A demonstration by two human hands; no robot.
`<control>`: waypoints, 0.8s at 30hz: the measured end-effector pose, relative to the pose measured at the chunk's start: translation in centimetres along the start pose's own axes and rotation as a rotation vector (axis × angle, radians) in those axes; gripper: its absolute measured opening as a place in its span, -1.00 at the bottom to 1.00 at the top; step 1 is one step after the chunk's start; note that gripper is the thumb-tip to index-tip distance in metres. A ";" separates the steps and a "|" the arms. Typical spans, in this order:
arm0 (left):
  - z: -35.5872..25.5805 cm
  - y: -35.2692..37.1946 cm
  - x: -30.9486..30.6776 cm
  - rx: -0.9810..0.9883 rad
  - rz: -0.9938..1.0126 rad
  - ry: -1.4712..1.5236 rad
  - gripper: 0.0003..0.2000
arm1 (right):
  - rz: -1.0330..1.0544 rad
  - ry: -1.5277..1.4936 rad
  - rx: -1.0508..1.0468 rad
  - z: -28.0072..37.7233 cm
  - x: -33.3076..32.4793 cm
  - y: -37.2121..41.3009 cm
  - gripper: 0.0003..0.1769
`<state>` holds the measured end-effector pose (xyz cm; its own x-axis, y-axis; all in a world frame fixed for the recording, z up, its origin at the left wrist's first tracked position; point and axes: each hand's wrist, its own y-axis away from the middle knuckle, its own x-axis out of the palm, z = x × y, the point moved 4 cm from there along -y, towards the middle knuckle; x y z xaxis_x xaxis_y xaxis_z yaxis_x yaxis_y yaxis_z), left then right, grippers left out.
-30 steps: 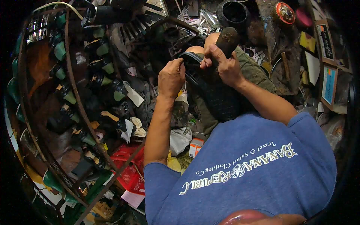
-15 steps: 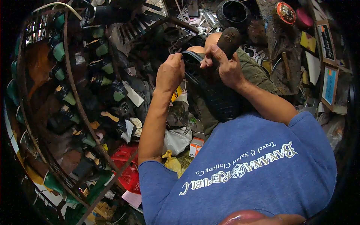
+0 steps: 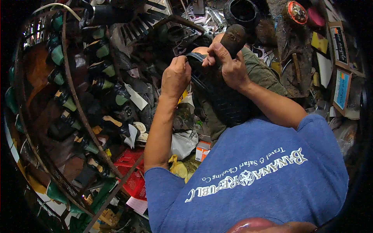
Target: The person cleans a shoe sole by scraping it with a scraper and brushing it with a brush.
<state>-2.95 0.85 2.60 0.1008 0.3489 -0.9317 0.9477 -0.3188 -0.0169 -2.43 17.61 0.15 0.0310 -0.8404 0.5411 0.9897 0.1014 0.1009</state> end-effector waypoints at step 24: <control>0.0 1.4 0.3 -0.002 -0.092 0.021 -0.89 | 0.029 0.021 0.083 0.2 0.4 -0.7 -0.63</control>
<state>-1.61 0.52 2.31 0.0195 0.3946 -0.9186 0.9538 -0.2829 -0.1013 -3.10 17.35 0.44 0.0627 -0.8472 0.5276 0.9735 0.1684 0.1548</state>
